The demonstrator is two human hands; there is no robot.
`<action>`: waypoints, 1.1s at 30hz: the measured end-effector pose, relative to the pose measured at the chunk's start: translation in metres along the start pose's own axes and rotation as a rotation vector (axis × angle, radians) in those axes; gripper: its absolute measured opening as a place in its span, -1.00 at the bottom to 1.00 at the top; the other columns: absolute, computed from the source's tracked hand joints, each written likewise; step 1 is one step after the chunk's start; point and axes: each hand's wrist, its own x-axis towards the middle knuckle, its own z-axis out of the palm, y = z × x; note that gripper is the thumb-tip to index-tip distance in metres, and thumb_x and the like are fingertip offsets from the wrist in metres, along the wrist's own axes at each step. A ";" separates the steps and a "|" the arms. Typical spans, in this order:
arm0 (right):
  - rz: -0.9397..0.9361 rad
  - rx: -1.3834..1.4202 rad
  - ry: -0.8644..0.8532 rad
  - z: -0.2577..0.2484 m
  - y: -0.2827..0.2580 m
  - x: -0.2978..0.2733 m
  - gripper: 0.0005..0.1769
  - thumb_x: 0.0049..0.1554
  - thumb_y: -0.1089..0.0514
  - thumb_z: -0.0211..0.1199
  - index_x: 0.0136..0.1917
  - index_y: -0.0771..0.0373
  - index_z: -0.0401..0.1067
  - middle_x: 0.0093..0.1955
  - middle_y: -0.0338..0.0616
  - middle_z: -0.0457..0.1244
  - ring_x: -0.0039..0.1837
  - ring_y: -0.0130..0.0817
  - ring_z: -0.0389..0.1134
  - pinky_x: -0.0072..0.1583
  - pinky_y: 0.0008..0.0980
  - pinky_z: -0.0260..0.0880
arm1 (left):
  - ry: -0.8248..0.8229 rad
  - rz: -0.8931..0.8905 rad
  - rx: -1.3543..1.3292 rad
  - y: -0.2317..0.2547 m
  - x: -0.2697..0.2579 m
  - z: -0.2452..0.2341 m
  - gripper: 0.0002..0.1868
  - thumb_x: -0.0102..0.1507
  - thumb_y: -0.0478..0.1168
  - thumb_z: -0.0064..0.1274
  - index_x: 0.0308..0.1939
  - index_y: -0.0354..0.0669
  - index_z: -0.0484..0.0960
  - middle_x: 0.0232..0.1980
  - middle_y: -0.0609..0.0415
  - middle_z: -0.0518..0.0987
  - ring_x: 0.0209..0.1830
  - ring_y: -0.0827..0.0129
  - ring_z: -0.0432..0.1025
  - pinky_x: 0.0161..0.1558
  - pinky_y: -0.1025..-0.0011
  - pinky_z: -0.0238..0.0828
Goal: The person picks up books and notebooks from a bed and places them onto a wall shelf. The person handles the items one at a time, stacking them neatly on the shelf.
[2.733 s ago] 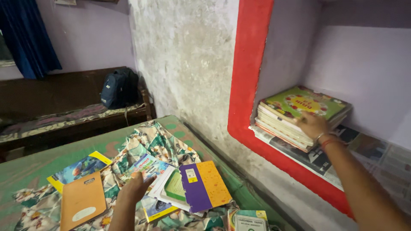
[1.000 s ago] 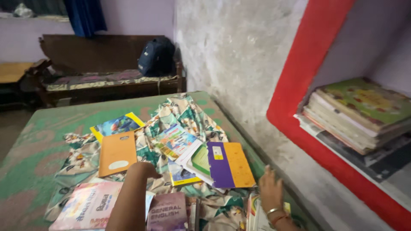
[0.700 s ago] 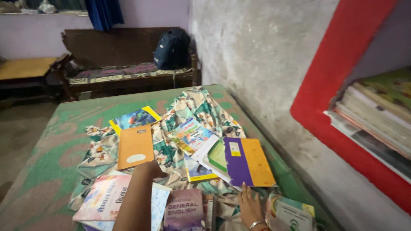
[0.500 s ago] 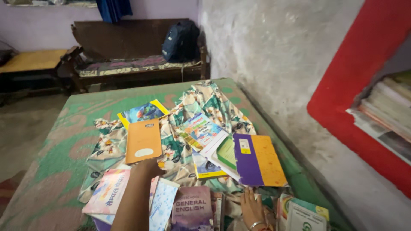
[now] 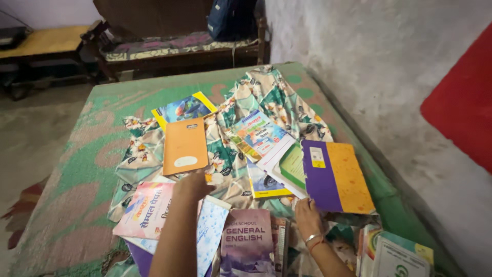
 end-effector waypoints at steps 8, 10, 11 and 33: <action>0.221 0.069 0.081 0.018 -0.003 0.048 -0.72 0.12 0.07 0.07 -0.03 0.22 0.51 -0.14 -0.15 0.36 -0.02 -0.29 0.31 0.13 -0.19 0.20 | -0.078 0.006 0.058 0.031 0.014 0.034 -0.33 0.14 0.20 0.30 0.17 -0.07 0.51 0.14 -0.08 0.61 0.15 0.07 0.53 0.12 0.12 0.49; 0.250 0.150 0.062 0.021 -0.007 0.058 -0.79 0.10 0.08 0.09 -0.13 0.15 0.51 -0.20 -0.15 0.37 -0.06 -0.25 0.34 0.06 -0.15 0.22 | -0.094 0.012 0.069 0.033 0.019 0.041 -0.36 0.16 0.22 0.29 0.14 -0.08 0.53 0.11 -0.09 0.64 0.15 0.08 0.54 0.11 0.13 0.50; 0.265 0.191 0.052 0.023 -0.010 0.062 -0.81 0.10 0.08 0.10 -0.18 0.12 0.50 -0.23 -0.16 0.37 -0.09 -0.23 0.36 0.03 -0.14 0.23 | -0.095 0.008 0.068 0.032 0.020 0.043 -0.37 0.16 0.22 0.28 0.13 -0.08 0.53 0.11 -0.08 0.64 0.14 0.08 0.55 0.10 0.13 0.51; -0.048 0.483 0.117 0.020 0.111 0.092 -0.90 0.09 0.17 0.17 -0.23 0.13 0.49 -0.31 -0.06 0.39 -0.23 -0.14 0.48 -0.17 -0.15 0.47 | -0.043 0.126 -0.038 0.085 0.011 0.041 -0.46 0.16 0.16 0.29 0.08 -0.05 0.60 0.07 -0.03 0.65 0.10 0.10 0.55 0.07 0.15 0.50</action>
